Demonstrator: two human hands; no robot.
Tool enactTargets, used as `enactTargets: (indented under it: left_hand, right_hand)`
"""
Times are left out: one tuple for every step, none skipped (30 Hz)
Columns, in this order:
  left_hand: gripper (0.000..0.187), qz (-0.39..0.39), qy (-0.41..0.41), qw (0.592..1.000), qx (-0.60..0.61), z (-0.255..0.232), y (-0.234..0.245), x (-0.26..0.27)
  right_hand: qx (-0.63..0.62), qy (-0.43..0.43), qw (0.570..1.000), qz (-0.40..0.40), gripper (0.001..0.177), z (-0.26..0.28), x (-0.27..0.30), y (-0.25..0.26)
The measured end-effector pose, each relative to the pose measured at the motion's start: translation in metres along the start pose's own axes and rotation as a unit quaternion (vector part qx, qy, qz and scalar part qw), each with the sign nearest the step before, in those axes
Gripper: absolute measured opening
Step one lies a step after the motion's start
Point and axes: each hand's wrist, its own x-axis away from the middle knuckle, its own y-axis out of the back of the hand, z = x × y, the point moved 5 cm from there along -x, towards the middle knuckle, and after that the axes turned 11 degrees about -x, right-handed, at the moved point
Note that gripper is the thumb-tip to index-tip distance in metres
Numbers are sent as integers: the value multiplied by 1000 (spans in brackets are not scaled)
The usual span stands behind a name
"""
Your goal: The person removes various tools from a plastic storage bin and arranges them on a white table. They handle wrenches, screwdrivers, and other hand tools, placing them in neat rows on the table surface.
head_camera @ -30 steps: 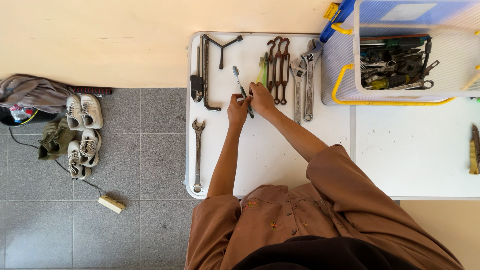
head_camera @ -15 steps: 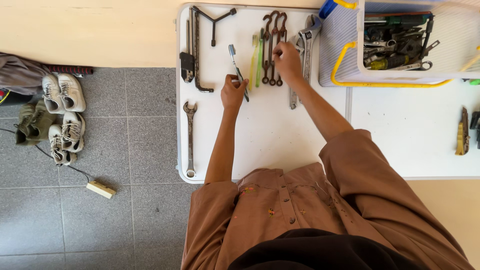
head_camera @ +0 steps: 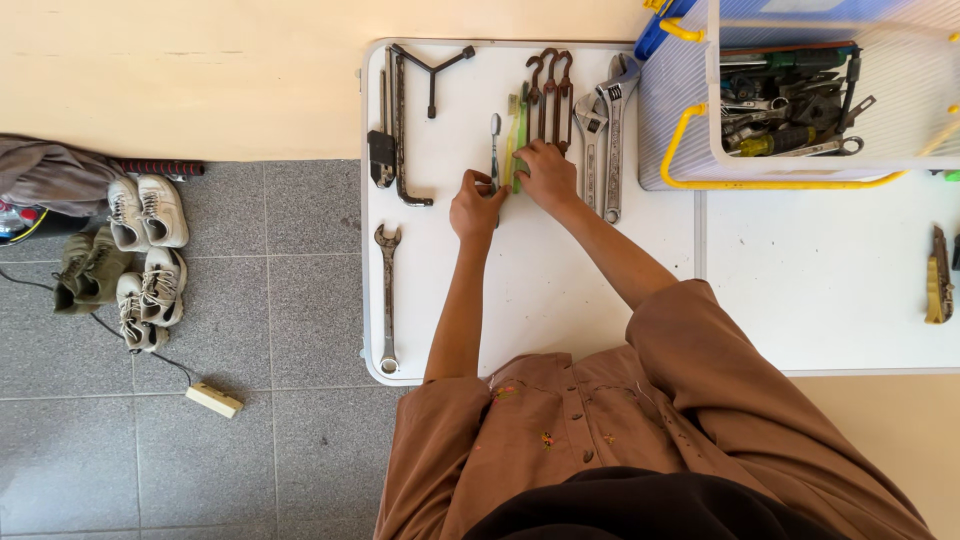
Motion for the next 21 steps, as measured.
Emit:
enactTargets:
  left_hand:
    - [44,3,-4,1000,-13,-1,0,1]
    - [43,5,-8,1000,-25,-1,-1,3]
    - [43,2,-10,1000,-27,-2,0,3]
    - [43,-2,-12,1000,-28,-3,0,3]
    - [43,-4,-14,999,-30,-3,0,5]
    - [43,-9,-27,999,-37,-4,0,7]
    - [43,-14,-41,998,-43,-6,0,8]
    - [43,-19,-55,997,-49,-7,0,8]
    - [42,-23,-58,997,-45,-7,0,9]
    - [42,-27,-61,997,-40,-6,0,9]
    - [41,-30,-63,997,-37,-5,0,9]
    - [42,-30,-57,998,-27,-4,0,8]
    - [42,-30,-51,998,-19,-2,0,6]
    - [42,-30,-45,998,-11,0,0,6]
    - [42,-27,-38,999,-13,1,0,5]
    - [43,-23,-30,999,-15,2,-1,4]
    - [43,-20,-22,999,-16,2,-2,4]
    - [44,-24,-20,999,-15,2,-1,3]
    - [44,-27,-17,999,-14,2,-1,3]
    - [45,-30,-15,999,-13,1,-2,2]
    - [45,-29,-13,999,-13,1,-2,1]
  right_hand:
    - [-2,0,1000,-2,32,-2,1,-3]
    - [-4,-1,1000,-4,31,-3,2,-5]
    - [-4,-5,1000,-3,31,-5,0,-6]
    - [-4,-9,1000,-2,31,-6,0,-7]
    - [-4,-15,1000,0,31,-6,0,-8]
    - [-9,-17,1000,-2,31,-6,0,-9]
    - [-13,-18,1000,-4,31,-6,-1,-8]
    - [-18,-19,1000,-6,30,-5,-2,-8]
    - [-8,-21,1000,0,31,-4,-2,-8]
    - [2,-23,1000,7,32,-3,-2,-9]
    - [12,-25,1000,14,32,-2,-2,-11]
    - [9,-24,1000,11,32,-1,-2,-10]
    - [5,-24,1000,9,31,0,-1,-10]
    - [1,-23,1000,7,31,1,0,-10]
    - [2,-24,1000,3,31,1,0,-10]
    - [4,-26,1000,0,31,1,1,-9]
    - [7,-27,1000,-3,31,0,2,-8]
    - [15,-17,1000,-7,31,1,2,-7]
    - [23,-7,1000,-11,31,1,3,-6]
    - [31,2,999,-15,31,1,4,-5]
    - [33,6,999,-12,32,1,3,-6]
